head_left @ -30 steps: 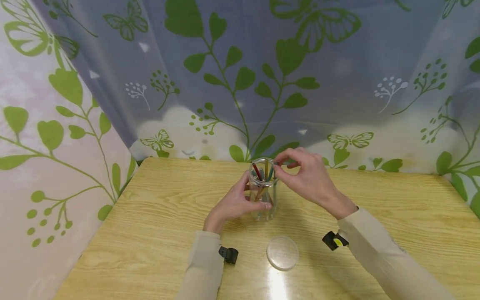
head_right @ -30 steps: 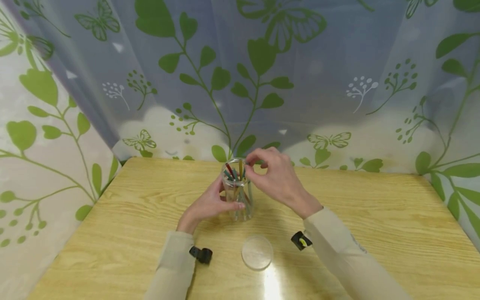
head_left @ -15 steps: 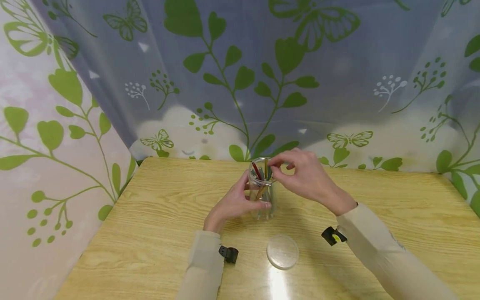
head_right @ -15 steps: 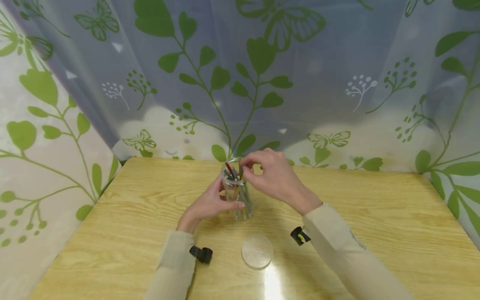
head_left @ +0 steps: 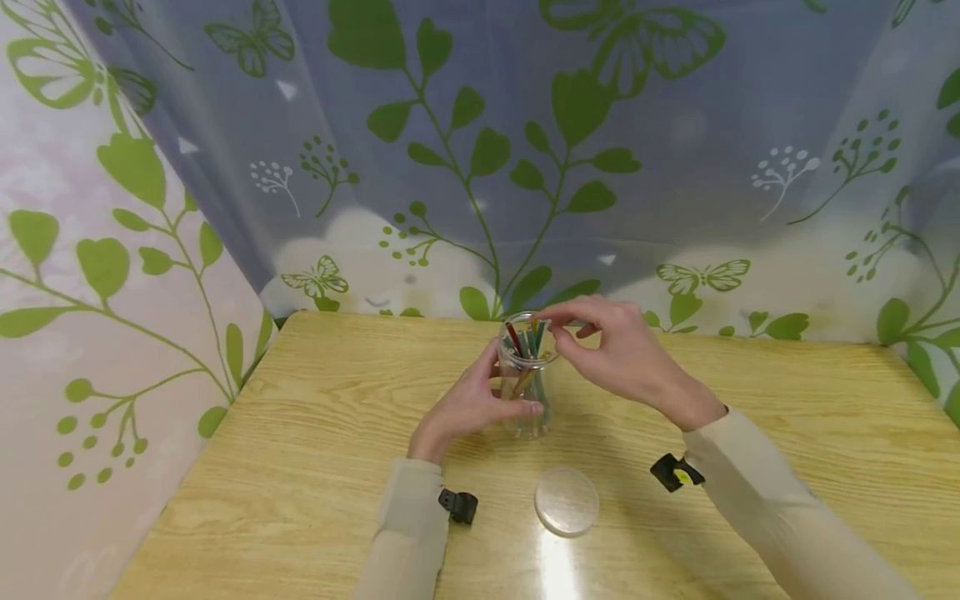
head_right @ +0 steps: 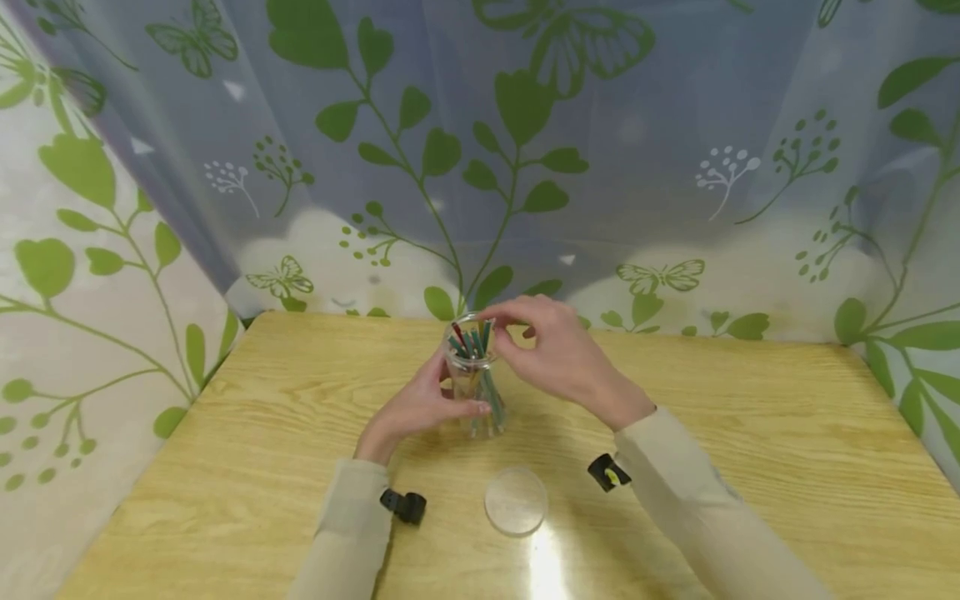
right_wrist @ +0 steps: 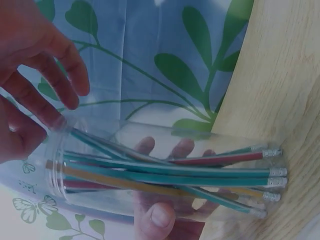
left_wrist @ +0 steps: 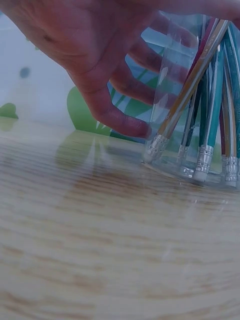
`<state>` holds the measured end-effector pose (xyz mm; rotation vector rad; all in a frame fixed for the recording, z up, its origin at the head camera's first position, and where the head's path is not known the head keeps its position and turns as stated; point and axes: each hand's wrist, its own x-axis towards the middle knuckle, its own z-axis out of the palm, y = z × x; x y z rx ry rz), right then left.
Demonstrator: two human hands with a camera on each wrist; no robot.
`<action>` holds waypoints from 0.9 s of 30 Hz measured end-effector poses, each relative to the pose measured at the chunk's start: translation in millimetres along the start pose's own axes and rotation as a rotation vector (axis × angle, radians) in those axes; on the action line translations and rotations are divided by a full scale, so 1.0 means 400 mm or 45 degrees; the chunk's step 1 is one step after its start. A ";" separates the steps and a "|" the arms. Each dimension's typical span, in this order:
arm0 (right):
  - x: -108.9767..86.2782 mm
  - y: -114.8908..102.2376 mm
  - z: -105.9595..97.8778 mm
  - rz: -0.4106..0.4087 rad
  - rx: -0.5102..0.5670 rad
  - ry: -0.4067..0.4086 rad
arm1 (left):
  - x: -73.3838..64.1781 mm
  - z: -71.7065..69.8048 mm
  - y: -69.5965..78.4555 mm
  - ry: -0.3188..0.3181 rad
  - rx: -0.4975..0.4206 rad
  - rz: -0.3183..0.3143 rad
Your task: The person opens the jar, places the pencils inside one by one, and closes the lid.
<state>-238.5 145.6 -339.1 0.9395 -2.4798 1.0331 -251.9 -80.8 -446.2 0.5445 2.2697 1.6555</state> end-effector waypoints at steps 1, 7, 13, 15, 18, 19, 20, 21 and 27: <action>-0.004 0.002 -0.004 -0.012 0.011 0.014 | 0.000 0.000 0.000 -0.001 -0.002 0.002; -0.035 0.024 -0.024 -0.080 0.039 0.093 | 0.001 -0.001 0.003 -0.001 -0.018 -0.013; -0.097 0.049 -0.033 -0.086 0.021 0.101 | -0.003 0.001 0.008 -0.008 -0.018 -0.036; -0.119 0.056 -0.033 -0.093 0.000 0.094 | -0.004 0.001 0.008 -0.007 -0.014 -0.041; -0.152 0.067 -0.029 -0.100 -0.022 0.082 | -0.004 0.001 0.007 -0.008 -0.011 -0.045; -0.164 0.071 -0.026 -0.097 -0.026 0.079 | -0.004 0.002 0.006 -0.007 -0.009 -0.042; -0.176 0.075 -0.023 -0.088 -0.026 0.074 | -0.003 0.002 0.006 -0.009 -0.007 -0.041; -0.188 0.079 -0.019 -0.077 -0.023 0.066 | -0.003 0.002 0.006 -0.010 -0.006 -0.038; -0.255 0.100 0.015 -0.024 0.012 -0.041 | -0.001 0.000 0.007 -0.001 0.010 -0.035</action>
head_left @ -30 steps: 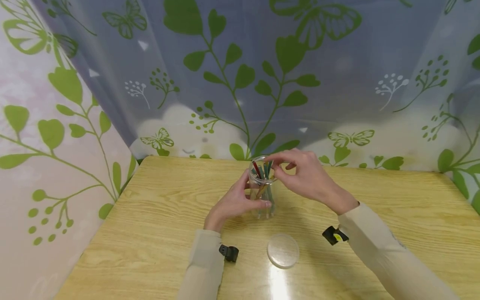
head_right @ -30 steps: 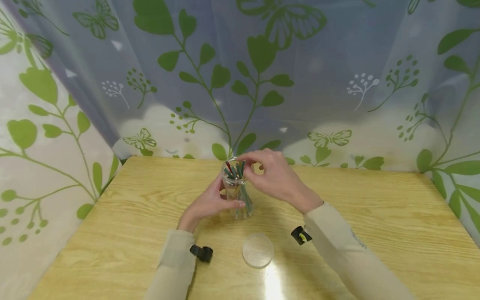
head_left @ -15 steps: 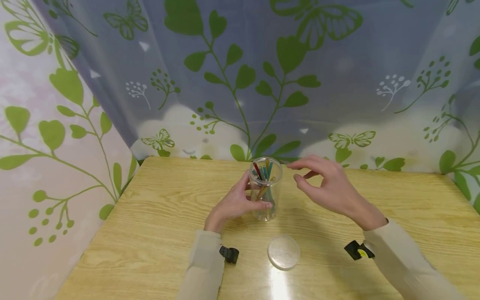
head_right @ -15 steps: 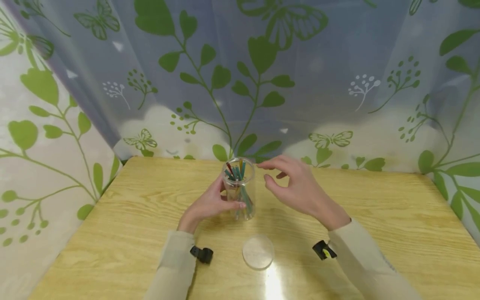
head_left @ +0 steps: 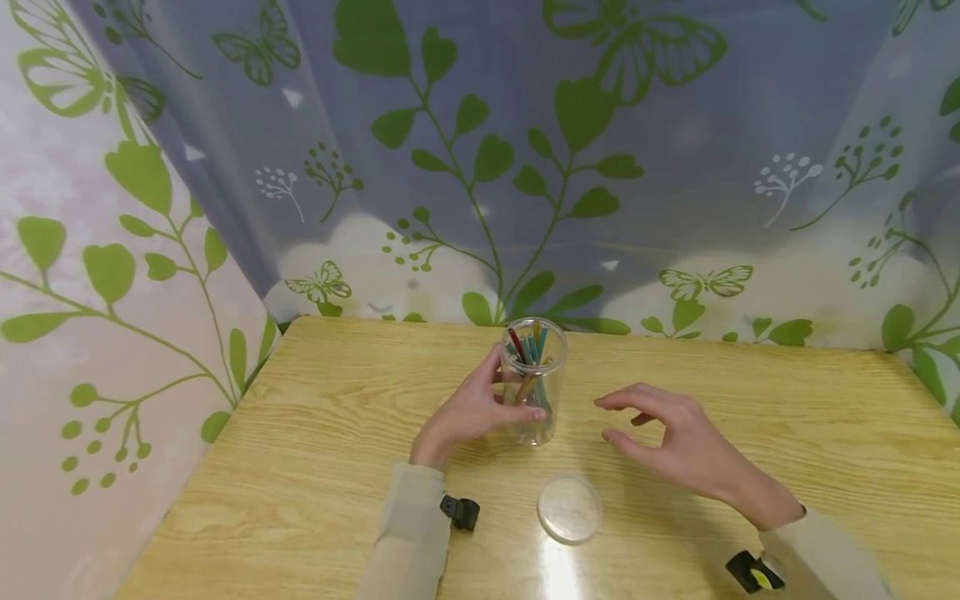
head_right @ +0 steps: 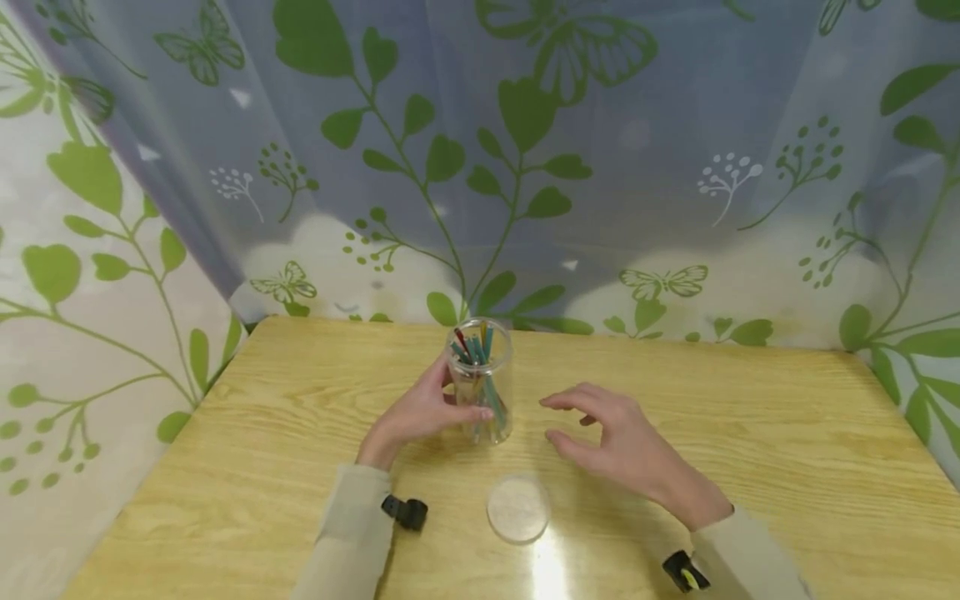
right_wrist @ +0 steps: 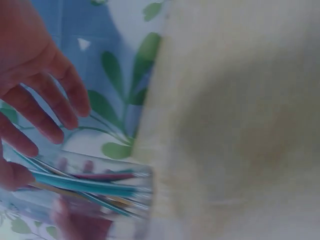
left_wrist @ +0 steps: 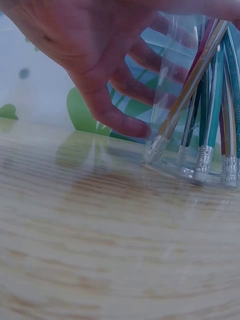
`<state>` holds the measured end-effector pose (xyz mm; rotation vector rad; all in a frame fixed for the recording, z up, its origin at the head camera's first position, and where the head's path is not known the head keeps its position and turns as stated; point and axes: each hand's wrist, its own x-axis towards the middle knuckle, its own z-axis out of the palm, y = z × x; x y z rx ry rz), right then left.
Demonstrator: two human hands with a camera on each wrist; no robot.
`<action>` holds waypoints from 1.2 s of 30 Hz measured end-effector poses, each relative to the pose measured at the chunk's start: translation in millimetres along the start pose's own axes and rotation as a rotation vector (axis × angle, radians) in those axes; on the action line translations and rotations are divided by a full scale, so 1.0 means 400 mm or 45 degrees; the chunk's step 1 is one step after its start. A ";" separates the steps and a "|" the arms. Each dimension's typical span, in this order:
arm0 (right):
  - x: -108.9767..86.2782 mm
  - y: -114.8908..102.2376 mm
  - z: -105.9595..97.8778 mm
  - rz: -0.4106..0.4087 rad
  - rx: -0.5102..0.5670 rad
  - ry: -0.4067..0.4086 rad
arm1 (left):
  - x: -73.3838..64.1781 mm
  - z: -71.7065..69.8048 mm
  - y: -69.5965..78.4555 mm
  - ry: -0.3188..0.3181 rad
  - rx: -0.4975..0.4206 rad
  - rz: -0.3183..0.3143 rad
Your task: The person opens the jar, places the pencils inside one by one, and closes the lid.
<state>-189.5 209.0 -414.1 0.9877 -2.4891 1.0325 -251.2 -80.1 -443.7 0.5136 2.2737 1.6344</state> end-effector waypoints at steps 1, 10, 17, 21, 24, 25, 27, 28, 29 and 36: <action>-0.011 0.003 0.008 -0.002 0.010 -0.028 | 0.000 0.000 0.000 0.001 0.002 -0.001; -0.073 0.001 0.064 0.094 0.022 -0.366 | 0.000 -0.001 0.002 0.002 0.009 -0.004; -0.085 -0.012 0.095 0.058 -0.073 -0.471 | 0.001 -0.001 -0.001 0.000 0.001 0.000; -0.086 -0.023 0.105 0.012 -0.125 -0.493 | 0.000 -0.001 -0.002 0.000 -0.008 -0.018; -0.084 -0.030 0.109 -0.044 -0.173 -0.496 | 0.000 -0.001 -0.002 -0.005 -0.015 -0.026; -0.084 -0.031 0.111 -0.066 -0.196 -0.495 | 0.000 -0.001 -0.002 -0.006 -0.015 -0.027; -0.084 -0.033 0.114 -0.102 -0.236 -0.495 | -0.001 -0.001 -0.002 -0.009 -0.015 -0.023; -0.084 -0.033 0.115 -0.117 -0.254 -0.491 | -0.001 -0.001 -0.001 -0.010 -0.015 -0.022; -0.085 -0.033 0.117 -0.129 -0.273 -0.489 | -0.002 -0.001 -0.002 -0.010 -0.017 -0.021; -0.081 -0.027 0.102 -0.038 -0.159 -0.475 | -0.001 0.001 -0.003 -0.002 -0.006 0.010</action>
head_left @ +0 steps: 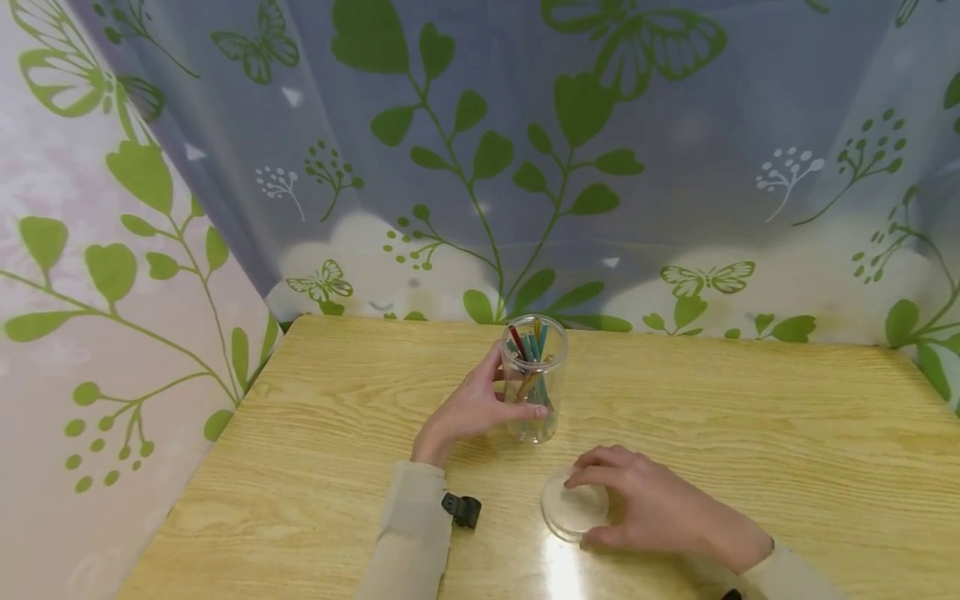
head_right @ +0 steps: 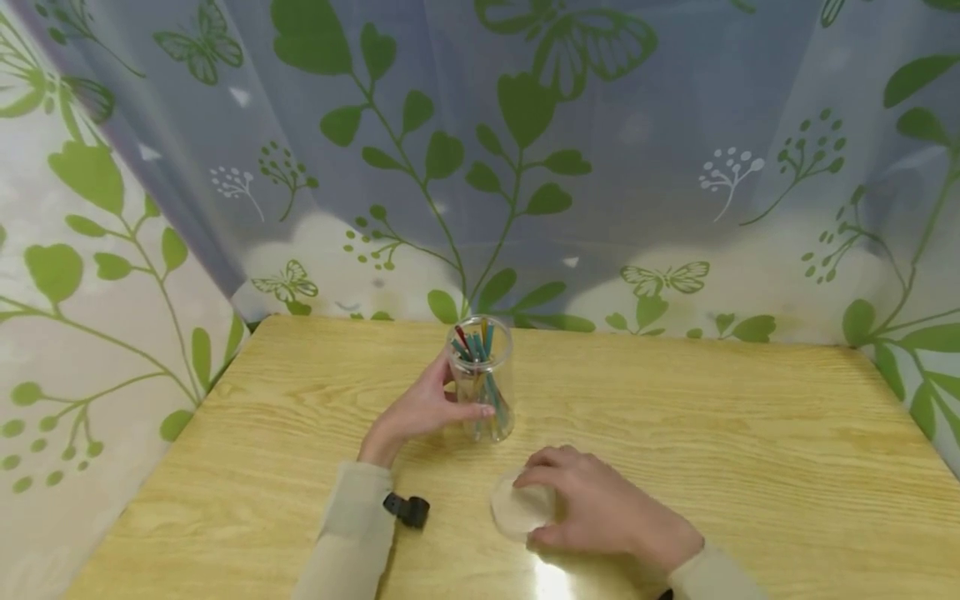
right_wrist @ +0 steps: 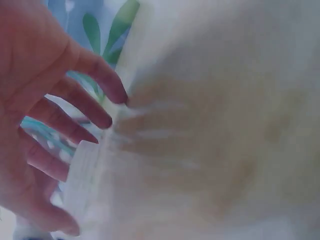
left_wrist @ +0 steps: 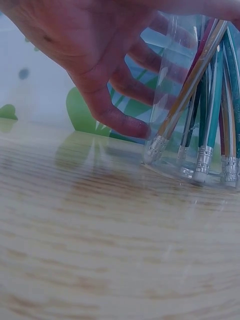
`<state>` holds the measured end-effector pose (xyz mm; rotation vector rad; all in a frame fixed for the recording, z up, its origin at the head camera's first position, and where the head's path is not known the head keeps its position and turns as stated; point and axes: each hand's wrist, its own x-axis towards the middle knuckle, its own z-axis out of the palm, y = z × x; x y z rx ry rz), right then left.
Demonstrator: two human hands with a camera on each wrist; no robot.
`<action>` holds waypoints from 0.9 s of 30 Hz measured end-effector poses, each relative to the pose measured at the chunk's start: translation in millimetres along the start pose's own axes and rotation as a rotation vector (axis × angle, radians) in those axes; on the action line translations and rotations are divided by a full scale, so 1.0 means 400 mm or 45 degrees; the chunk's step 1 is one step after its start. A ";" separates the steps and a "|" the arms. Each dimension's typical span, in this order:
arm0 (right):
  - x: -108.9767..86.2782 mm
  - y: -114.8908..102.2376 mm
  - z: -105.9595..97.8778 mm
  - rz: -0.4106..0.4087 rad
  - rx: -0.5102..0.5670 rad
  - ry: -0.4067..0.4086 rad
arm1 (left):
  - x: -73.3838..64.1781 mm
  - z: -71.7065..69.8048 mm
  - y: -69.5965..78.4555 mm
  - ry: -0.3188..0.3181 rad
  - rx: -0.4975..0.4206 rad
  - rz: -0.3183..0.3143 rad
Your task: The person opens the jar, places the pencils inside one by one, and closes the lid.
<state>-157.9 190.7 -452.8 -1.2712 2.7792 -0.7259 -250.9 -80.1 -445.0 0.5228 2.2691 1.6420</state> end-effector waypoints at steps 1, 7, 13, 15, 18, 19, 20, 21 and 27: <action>-0.001 0.005 -0.008 0.031 0.045 0.021 | 0.001 0.001 -0.001 0.000 0.000 0.006; 0.014 0.039 -0.088 0.083 0.195 0.417 | 0.001 0.005 -0.001 0.005 0.005 0.005; 0.067 0.036 -0.194 -0.009 0.246 0.731 | 0.000 -0.001 0.004 -0.006 -0.006 -0.017; 0.095 0.028 -0.217 -0.044 0.254 0.766 | 0.000 -0.004 0.004 -0.004 -0.015 -0.013; 0.135 0.012 -0.234 -0.070 0.260 0.767 | 0.000 -0.007 0.004 -0.002 -0.022 -0.002; 0.148 0.007 -0.236 -0.076 0.269 0.761 | -0.001 -0.007 0.005 0.000 -0.022 0.000; 0.160 0.003 -0.237 -0.079 0.279 0.752 | 0.000 -0.007 0.004 -0.001 -0.019 0.006; 0.171 -0.002 -0.236 -0.081 0.288 0.746 | -0.001 -0.007 0.005 -0.005 -0.021 0.013; 0.223 -0.011 -0.222 -0.095 0.325 0.672 | 0.002 -0.001 0.004 -0.025 -0.038 0.032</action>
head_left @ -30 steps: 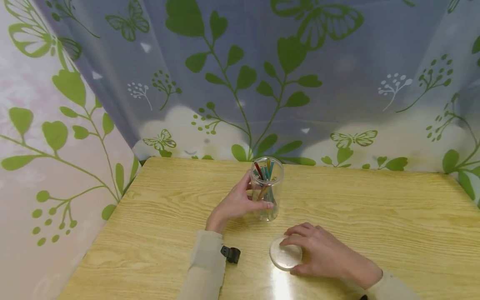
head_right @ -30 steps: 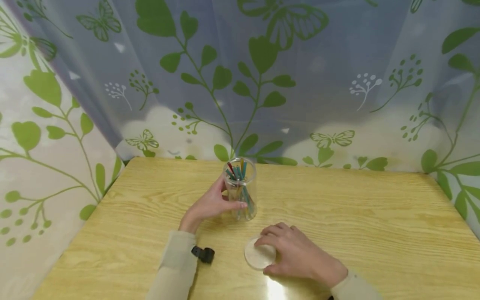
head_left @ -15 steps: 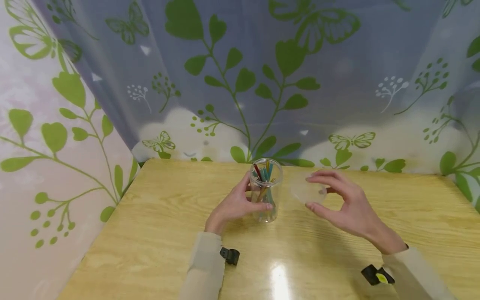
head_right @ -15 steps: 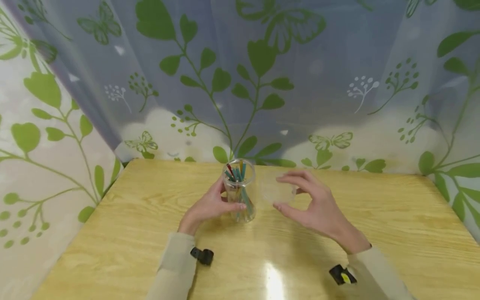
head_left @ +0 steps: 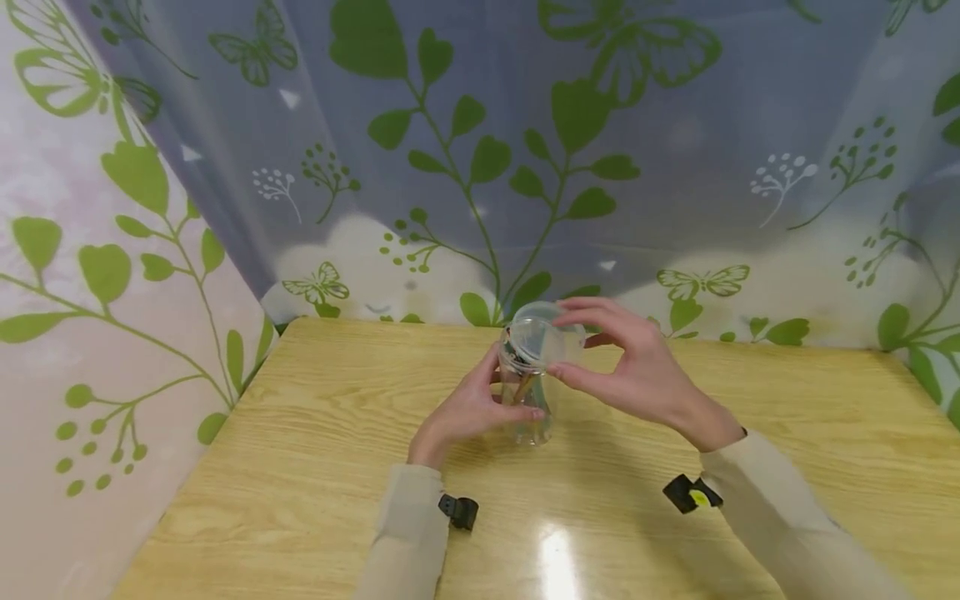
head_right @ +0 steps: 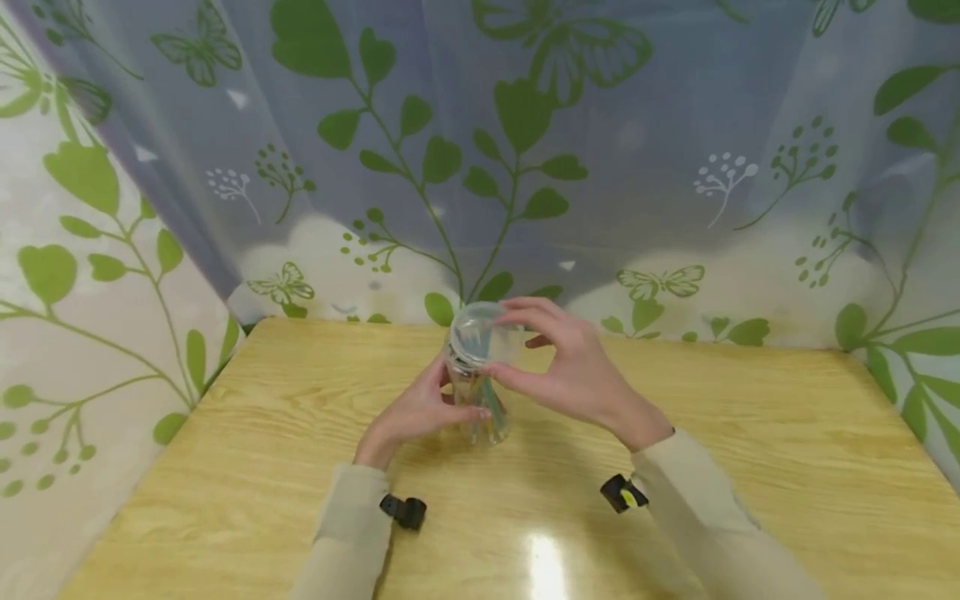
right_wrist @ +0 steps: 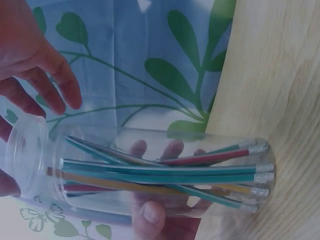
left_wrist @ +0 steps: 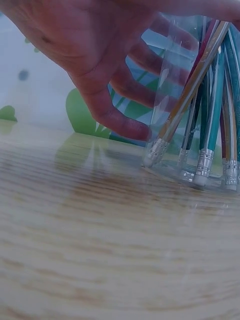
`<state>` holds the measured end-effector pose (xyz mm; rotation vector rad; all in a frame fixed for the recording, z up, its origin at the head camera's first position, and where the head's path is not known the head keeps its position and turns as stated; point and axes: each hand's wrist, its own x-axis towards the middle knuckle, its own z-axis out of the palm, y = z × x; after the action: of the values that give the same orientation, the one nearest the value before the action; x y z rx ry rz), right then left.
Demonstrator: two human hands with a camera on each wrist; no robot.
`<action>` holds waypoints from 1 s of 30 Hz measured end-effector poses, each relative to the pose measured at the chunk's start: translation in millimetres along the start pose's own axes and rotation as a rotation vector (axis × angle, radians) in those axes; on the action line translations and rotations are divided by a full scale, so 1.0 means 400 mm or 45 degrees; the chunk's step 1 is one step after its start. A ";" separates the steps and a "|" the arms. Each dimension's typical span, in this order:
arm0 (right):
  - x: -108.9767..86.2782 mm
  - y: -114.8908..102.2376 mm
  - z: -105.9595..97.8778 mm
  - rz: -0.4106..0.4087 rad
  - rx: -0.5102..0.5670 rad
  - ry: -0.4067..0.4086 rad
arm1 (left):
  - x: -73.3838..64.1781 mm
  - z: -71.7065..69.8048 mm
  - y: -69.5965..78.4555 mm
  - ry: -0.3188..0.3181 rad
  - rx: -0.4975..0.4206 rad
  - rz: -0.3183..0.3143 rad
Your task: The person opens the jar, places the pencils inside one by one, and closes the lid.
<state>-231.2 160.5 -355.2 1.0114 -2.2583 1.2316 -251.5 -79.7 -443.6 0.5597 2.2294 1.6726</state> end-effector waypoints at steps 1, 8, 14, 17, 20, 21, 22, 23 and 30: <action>0.002 0.002 0.005 0.007 0.002 -0.015 | 0.000 0.001 0.000 -0.003 -0.005 -0.005; 0.011 0.008 0.030 0.077 -0.006 -0.095 | -0.002 0.002 -0.001 -0.016 -0.013 -0.023; 0.019 0.009 0.038 0.108 -0.032 -0.131 | -0.002 -0.005 0.004 -0.015 0.008 -0.008; 0.020 0.006 0.039 0.128 -0.042 -0.141 | -0.002 -0.006 0.003 -0.013 0.012 -0.005; 0.020 0.008 0.040 0.144 -0.045 -0.161 | -0.001 -0.007 0.002 -0.008 0.018 -0.002; 0.020 0.008 0.041 0.150 -0.041 -0.170 | -0.001 -0.007 0.002 -0.007 0.022 0.003; 0.019 0.008 0.040 0.155 -0.037 -0.180 | 0.000 -0.007 0.002 -0.007 0.026 0.006; 0.019 0.008 0.039 0.162 -0.028 -0.188 | 0.000 -0.006 0.002 -0.008 0.028 0.010; 0.012 0.011 0.034 0.204 0.023 -0.230 | 0.001 -0.003 0.001 -0.008 0.031 0.008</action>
<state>-237.6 148.6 -362.1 1.0001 -2.5139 1.2722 -252.3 -80.6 -442.7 0.5775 2.2488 1.6465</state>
